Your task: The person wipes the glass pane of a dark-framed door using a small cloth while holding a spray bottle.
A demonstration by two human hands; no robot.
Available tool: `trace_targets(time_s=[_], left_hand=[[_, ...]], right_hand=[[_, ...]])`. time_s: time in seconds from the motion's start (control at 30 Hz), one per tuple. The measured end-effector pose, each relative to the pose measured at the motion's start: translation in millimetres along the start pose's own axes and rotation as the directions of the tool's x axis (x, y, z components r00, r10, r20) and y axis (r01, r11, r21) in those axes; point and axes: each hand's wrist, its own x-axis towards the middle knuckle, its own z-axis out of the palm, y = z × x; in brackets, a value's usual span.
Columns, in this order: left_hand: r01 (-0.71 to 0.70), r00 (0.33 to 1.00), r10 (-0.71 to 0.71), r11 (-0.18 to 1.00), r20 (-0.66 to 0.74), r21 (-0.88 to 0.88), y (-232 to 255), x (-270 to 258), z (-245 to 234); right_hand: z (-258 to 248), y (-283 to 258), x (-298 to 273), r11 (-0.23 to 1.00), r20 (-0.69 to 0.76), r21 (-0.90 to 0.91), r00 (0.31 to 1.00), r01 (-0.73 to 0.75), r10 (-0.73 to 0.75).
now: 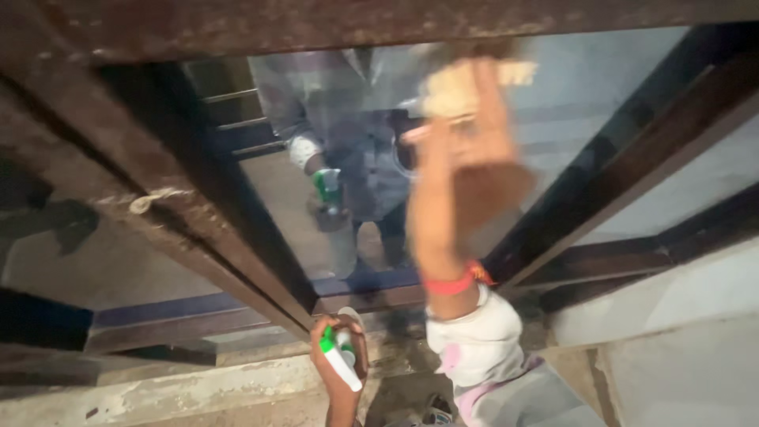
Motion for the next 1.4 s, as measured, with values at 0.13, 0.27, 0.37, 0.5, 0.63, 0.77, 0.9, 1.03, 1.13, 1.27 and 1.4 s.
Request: trace_targets(time_s=[0.13, 0.27, 0.37, 0.5, 0.63, 0.77, 0.9, 1.03, 1.13, 1.27, 1.4], left_hand=[[-0.322, 0.947, 0.314, 0.905, 0.073, 0.278, 23.6, -0.8, 16.2], [-0.256, 0.967, 0.251, 0.949, 0.048, 0.184, 18.5, 1.5, 15.2], [-0.158, 0.987, 0.157, 0.986, 0.025, 0.045, 8.0, -0.1, 5.2], [0.012, 1.000, -0.015, 0.992, 0.021, 0.125, 1.8, -5.2, -3.3], [-0.115, 0.989, 0.106, 0.990, 0.102, 0.079, -0.5, -6.2, -10.9], [0.000, 0.995, -0.002, 1.000, 0.098, 0.017, 10.1, -6.0, -9.2], [0.013, 0.996, -0.006, 0.997, 0.093, -0.071, 29.4, -6.5, -4.8], [-0.381, 0.921, 0.388, 0.874, 0.038, 0.302, 29.6, -14.5, -10.4], [-0.084, 0.988, 0.075, 0.995, -0.138, -0.059, 11.3, -16.6, -27.6], [-0.072, 0.990, 0.078, 0.996, -0.118, 0.061, 21.6, -21.3, -48.5], [-0.203, 0.943, 0.318, 0.780, -0.095, 0.591, 54.9, -17.3, -45.8]], right_hand=[[22.1, -25.5, -23.6, 0.988, 0.219, 0.001, 0.964, 0.155, -0.151], [4.8, -16.0, -10.5, 0.881, 0.367, 0.018, 0.816, 0.473, -0.446], [-22.1, 0.3, -3.1, 0.892, 0.281, -0.323, 0.932, 0.315, -0.228], [-44.0, 27.6, 27.2, 0.976, -0.160, -0.159, 0.972, 0.146, -0.171], [-14.9, 8.7, 10.9, 0.990, -0.248, 0.079, 0.960, -0.114, 0.130], [31.3, -20.4, -10.7, 0.978, -0.052, -0.196, 0.995, 0.074, -0.086], [49.5, -34.4, -22.6, 0.966, 0.191, -0.032, 0.951, 0.255, -0.245], [47.0, -30.2, -31.8, 0.924, 0.405, 0.104, 0.833, 0.368, -0.377], [35.0, -19.7, -48.8, 0.895, 0.526, 0.158, 0.732, 0.417, -0.434], [11.5, -1.5, -81.0, 0.894, 0.656, 0.205, 0.622, 0.399, -0.428], [-0.1, 1.9, -76.0, 0.899, 0.706, 0.213, 0.576, 0.382, -0.412]])
